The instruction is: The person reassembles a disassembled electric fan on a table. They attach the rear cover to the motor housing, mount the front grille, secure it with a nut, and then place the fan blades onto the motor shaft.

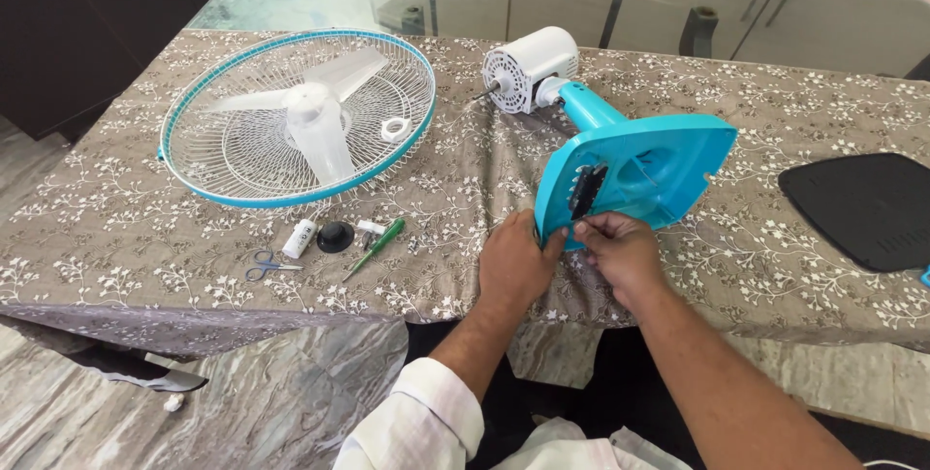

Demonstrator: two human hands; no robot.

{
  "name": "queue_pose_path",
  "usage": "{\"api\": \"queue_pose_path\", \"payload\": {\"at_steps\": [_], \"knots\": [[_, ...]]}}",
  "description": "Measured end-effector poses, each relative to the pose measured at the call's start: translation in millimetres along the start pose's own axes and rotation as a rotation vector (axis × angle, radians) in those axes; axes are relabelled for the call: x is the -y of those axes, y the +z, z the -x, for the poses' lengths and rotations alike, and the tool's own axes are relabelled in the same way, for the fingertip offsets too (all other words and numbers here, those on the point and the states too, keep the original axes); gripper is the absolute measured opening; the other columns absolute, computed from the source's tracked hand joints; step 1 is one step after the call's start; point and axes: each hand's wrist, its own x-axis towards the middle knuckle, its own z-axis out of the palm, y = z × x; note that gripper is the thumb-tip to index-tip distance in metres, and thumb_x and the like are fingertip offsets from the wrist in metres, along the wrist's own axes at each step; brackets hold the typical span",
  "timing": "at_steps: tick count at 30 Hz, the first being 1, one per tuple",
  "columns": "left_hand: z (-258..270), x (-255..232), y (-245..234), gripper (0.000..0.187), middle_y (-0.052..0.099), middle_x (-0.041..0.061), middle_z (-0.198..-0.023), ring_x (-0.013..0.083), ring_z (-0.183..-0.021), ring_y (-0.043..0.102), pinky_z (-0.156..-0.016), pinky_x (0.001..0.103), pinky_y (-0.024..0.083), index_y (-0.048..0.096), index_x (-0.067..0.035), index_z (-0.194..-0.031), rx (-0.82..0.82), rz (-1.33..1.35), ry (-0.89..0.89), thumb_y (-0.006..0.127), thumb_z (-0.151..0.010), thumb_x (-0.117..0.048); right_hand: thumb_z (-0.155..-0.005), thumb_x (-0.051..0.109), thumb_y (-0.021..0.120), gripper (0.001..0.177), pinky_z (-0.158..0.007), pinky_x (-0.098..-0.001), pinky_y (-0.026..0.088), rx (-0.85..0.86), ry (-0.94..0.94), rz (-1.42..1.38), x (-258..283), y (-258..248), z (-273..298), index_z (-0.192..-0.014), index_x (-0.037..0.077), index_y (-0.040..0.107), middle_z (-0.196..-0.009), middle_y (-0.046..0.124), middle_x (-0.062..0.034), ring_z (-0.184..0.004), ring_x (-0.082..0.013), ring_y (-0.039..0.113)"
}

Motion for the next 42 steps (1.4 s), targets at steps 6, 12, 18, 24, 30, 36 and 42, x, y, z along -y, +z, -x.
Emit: {"api": "queue_pose_path", "payload": {"at_steps": [6,12,18,24,30,36,42], "knots": [[1,-3,-2,0.039,0.067,0.019,-0.097,0.0412,-0.094,0.066,-0.081,0.053,0.051,0.064,-0.001,-0.099,0.007,0.011,-0.017,0.073,-0.089,-0.038,-0.092,0.007,0.076,0.008,-0.051,-0.0248,0.043,-0.105,-0.149,-0.025,2,12,15,-0.091,0.001,0.071,-0.078,0.069,-0.0023,-0.058,-0.0068,0.054],[0,-3,-1,0.042,0.067,0.019,-0.097,0.0414,-0.094,0.066,-0.081,0.052,0.052,0.063,0.0,-0.1,0.004,-0.029,-0.011,0.074,-0.087,-0.038,-0.093,0.015,0.077,0.015,-0.059,-0.0301,0.052,-0.272,-0.58,0.415,9,20,32,-0.096,0.002,0.071,-0.08,0.074,-0.0052,-0.062,-0.0124,0.064],[1,-3,-2,0.04,0.067,0.019,-0.097,0.0407,-0.094,0.067,-0.081,0.051,0.053,0.064,-0.001,-0.1,0.007,-0.022,-0.017,0.073,-0.088,-0.037,-0.098,0.021,0.071,0.018,-0.055,-0.0429,0.052,-0.338,-0.705,0.693,22,29,48,-0.097,0.003,0.068,-0.077,0.071,-0.0159,-0.064,-0.0328,0.07],[1,-3,-3,0.039,0.068,0.019,-0.096,0.041,-0.094,0.066,-0.081,0.052,0.052,0.065,-0.001,-0.099,0.001,0.004,-0.008,0.074,-0.087,-0.037,-0.103,0.026,0.062,0.021,-0.055,-0.0478,0.05,-0.353,-0.674,0.76,27,33,49,-0.095,0.008,0.07,-0.072,0.069,-0.0171,-0.063,-0.038,0.067],[1,-2,-2,0.039,0.067,0.019,-0.097,0.0406,-0.094,0.067,-0.082,0.051,0.052,0.063,-0.002,-0.099,0.032,-0.009,-0.03,0.074,-0.088,-0.037,-0.106,0.032,0.055,0.035,-0.062,-0.0472,0.051,-0.31,-0.521,0.763,25,31,44,-0.086,0.008,0.071,-0.074,0.071,-0.0138,-0.068,-0.0364,0.069],[0,-1,-8,0.06,0.065,0.021,-0.104,0.0386,-0.095,0.065,-0.079,0.049,0.052,0.063,0.002,-0.12,-0.136,0.157,0.052,0.083,-0.076,-0.032,-0.11,0.03,0.04,0.041,-0.068,-0.0402,0.054,-0.239,-0.536,0.552,21,22,38,-0.095,0.005,0.07,-0.079,0.075,-0.0092,-0.071,-0.027,0.072],[-2,9,-39,0.043,0.066,0.018,-0.084,0.0324,-0.078,0.065,-0.072,0.046,0.052,0.072,-0.008,-0.123,-0.065,0.27,-0.358,0.068,-0.081,-0.02,-0.109,0.033,0.042,0.042,-0.06,-0.0307,0.052,-0.185,-0.288,0.248,1,12,27,-0.096,0.005,0.07,-0.078,0.071,-0.0075,-0.066,-0.0148,0.063]]}}
